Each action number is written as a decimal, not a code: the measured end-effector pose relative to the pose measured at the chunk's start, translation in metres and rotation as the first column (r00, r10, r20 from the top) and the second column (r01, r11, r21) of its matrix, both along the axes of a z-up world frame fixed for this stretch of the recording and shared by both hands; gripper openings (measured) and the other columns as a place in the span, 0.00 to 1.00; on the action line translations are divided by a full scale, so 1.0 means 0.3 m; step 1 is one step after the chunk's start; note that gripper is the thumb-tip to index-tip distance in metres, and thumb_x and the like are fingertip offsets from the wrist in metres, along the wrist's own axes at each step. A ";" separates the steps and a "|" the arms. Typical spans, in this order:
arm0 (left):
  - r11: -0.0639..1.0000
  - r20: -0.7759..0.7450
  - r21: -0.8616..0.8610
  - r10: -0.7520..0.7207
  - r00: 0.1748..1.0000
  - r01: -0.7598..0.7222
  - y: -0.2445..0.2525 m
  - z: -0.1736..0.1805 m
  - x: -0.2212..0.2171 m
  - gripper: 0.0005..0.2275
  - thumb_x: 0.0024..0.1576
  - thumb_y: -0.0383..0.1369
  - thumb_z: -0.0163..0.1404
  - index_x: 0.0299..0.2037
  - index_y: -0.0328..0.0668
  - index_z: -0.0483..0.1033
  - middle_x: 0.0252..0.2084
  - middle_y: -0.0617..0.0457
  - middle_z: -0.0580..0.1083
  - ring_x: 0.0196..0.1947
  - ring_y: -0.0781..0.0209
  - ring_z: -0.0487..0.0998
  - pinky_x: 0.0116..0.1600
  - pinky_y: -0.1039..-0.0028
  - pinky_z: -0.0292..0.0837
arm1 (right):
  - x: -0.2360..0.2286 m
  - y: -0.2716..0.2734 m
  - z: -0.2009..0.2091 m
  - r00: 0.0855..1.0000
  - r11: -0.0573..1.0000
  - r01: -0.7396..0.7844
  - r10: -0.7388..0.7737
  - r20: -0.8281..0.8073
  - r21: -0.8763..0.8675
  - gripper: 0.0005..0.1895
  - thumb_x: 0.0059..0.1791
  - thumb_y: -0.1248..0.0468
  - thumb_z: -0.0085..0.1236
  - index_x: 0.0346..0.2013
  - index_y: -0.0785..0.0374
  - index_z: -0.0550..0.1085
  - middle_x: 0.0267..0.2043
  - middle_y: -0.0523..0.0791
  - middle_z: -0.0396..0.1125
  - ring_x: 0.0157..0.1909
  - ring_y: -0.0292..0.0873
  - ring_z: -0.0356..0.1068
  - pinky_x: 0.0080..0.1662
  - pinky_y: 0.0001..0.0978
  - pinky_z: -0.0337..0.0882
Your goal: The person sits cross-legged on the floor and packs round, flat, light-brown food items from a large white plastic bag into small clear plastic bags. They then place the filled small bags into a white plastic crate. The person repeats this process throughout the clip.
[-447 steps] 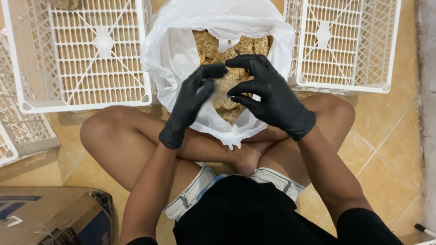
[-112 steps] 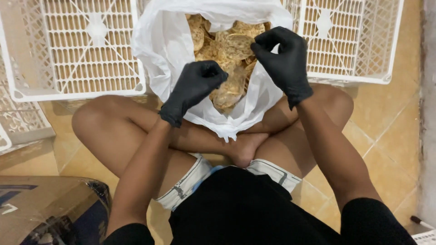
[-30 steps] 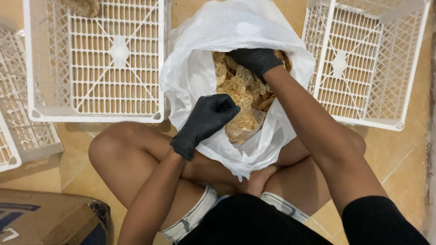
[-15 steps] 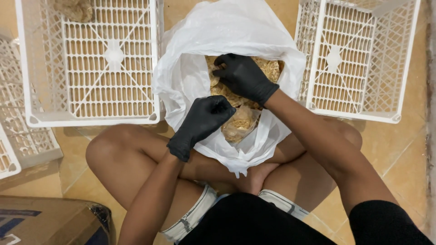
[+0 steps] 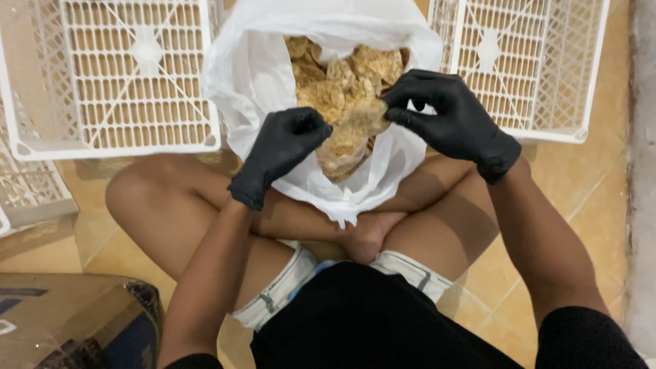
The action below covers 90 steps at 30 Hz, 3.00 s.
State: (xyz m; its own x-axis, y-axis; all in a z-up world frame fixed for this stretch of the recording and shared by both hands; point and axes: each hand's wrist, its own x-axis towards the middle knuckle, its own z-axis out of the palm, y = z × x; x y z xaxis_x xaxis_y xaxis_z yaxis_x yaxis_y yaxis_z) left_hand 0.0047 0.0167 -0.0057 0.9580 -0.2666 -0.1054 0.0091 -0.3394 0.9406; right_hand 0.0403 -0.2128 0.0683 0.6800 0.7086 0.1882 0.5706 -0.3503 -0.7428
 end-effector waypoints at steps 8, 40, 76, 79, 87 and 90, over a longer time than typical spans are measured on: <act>0.999 0.002 0.048 -0.003 1.000 0.003 -0.032 0.016 -0.043 0.04 0.47 0.34 0.50 0.22 0.47 0.71 0.20 0.52 0.72 0.28 0.50 0.74 0.38 0.67 0.66 | -0.097 0.071 -0.090 0.960 0.979 0.015 0.042 0.276 -0.203 0.03 0.39 0.71 0.56 0.22 0.63 0.72 0.26 0.48 0.59 0.32 0.54 0.60 0.33 0.41 0.61; 0.996 0.037 0.078 0.040 0.999 -0.043 -0.044 -0.015 -0.021 0.04 0.46 0.34 0.50 0.23 0.47 0.71 0.21 0.51 0.71 0.29 0.50 0.74 0.37 0.67 0.66 | -0.195 0.047 -0.150 0.916 0.923 0.297 -0.203 0.346 -0.245 0.39 0.33 0.55 0.66 0.51 0.67 0.59 0.40 0.53 0.55 0.43 0.57 0.56 0.44 0.43 0.59; 0.996 -0.044 -0.081 0.047 0.998 -0.050 -0.003 -0.056 0.016 0.08 0.48 0.33 0.50 0.19 0.44 0.68 0.18 0.59 0.68 0.22 0.74 0.65 0.30 0.79 0.61 | 0.394 0.284 -0.583 0.885 0.856 0.444 -0.372 0.281 -0.263 0.27 0.50 0.45 0.39 0.15 0.57 0.73 0.11 0.41 0.63 0.17 0.40 0.64 0.22 0.31 0.61; 0.994 0.009 -0.099 0.049 0.999 -0.048 -0.007 -0.065 0.021 0.08 0.49 0.32 0.49 0.19 0.44 0.68 0.18 0.60 0.67 0.22 0.74 0.63 0.30 0.79 0.60 | 0.348 0.264 -0.485 0.882 0.942 0.330 -0.287 0.374 -0.056 0.13 0.49 0.59 0.47 0.31 0.62 0.76 0.25 0.46 0.69 0.28 0.45 0.68 0.28 0.35 0.64; 0.986 0.067 -0.167 0.039 0.997 -0.028 -0.001 -0.057 0.015 0.05 0.49 0.30 0.49 0.23 0.41 0.71 0.24 0.56 0.72 0.28 0.71 0.70 0.35 0.78 0.65 | 0.159 0.131 -0.389 0.904 0.920 0.290 -0.353 0.240 0.263 0.07 0.47 0.70 0.55 0.39 0.67 0.73 0.33 0.49 0.67 0.36 0.44 0.67 0.36 0.34 0.67; 0.993 0.012 -0.114 0.026 1.000 -0.024 -0.009 -0.066 0.011 0.04 0.50 0.30 0.48 0.24 0.43 0.72 0.26 0.56 0.74 0.29 0.68 0.73 0.35 0.76 0.69 | 0.044 0.090 -0.230 0.900 0.870 0.436 -0.430 -0.076 0.229 0.06 0.47 0.70 0.56 0.39 0.66 0.72 0.36 0.48 0.68 0.37 0.39 0.66 0.38 0.26 0.67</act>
